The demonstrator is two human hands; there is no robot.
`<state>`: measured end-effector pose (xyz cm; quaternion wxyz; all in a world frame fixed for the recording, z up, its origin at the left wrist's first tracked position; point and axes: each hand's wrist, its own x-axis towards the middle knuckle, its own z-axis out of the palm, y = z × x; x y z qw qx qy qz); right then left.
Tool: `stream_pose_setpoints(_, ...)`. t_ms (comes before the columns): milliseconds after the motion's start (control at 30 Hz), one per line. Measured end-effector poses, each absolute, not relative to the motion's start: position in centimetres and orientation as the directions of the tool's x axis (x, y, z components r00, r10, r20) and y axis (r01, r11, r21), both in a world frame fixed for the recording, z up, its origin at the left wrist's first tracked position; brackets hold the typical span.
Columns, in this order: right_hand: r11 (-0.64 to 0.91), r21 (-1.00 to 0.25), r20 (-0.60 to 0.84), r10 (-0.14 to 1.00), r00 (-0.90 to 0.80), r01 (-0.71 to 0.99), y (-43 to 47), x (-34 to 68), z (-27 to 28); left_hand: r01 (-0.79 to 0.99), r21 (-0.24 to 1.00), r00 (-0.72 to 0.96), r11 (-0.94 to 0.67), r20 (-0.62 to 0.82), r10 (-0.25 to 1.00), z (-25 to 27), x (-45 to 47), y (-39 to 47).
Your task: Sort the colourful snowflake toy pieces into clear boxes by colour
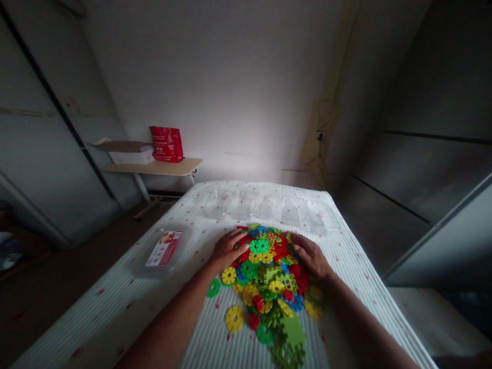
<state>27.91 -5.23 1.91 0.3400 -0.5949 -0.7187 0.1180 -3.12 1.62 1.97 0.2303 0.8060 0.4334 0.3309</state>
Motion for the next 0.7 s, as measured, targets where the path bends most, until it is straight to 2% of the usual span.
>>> stream_pose_setpoints(100, 0.305, -0.613, 0.283, 0.946, -0.158, 0.729, -5.4, 27.2, 2.8, 0.513, 0.682, 0.432, -0.521, 0.319, 0.844, 2.2, -3.1, 0.9)
stream_pose_setpoints(267, 0.326, -0.652, 0.239, 0.945, -0.223, 0.685, -6.5, 26.3, 3.7, 0.407, 0.755, 0.438, -0.515, 0.334, 0.835, 2.4, -3.5, -0.9)
stream_pose_setpoints(433, 0.34, -0.748, 0.222, 0.938, -0.267, 0.57, -7.8, 26.1, 3.9, 0.26, 0.889, 0.432, -0.376, 0.241, 0.869, 3.0, -4.6, -1.7)
stream_pose_setpoints(567, 0.267, -0.805, 0.205, 0.963, -0.173, 0.531, -7.4, 25.9, 5.0, 0.215, 0.934, 0.336, -0.285, 0.204, 0.92, 3.6, -5.1, -0.5)
stream_pose_setpoints(700, 0.248, -0.753, 0.203, 0.969, -0.145, 0.609, -4.6, 24.9, 5.7, 0.282, 0.884, 0.317, -0.372, 0.281, 0.906, 3.7, -4.5, 2.1)
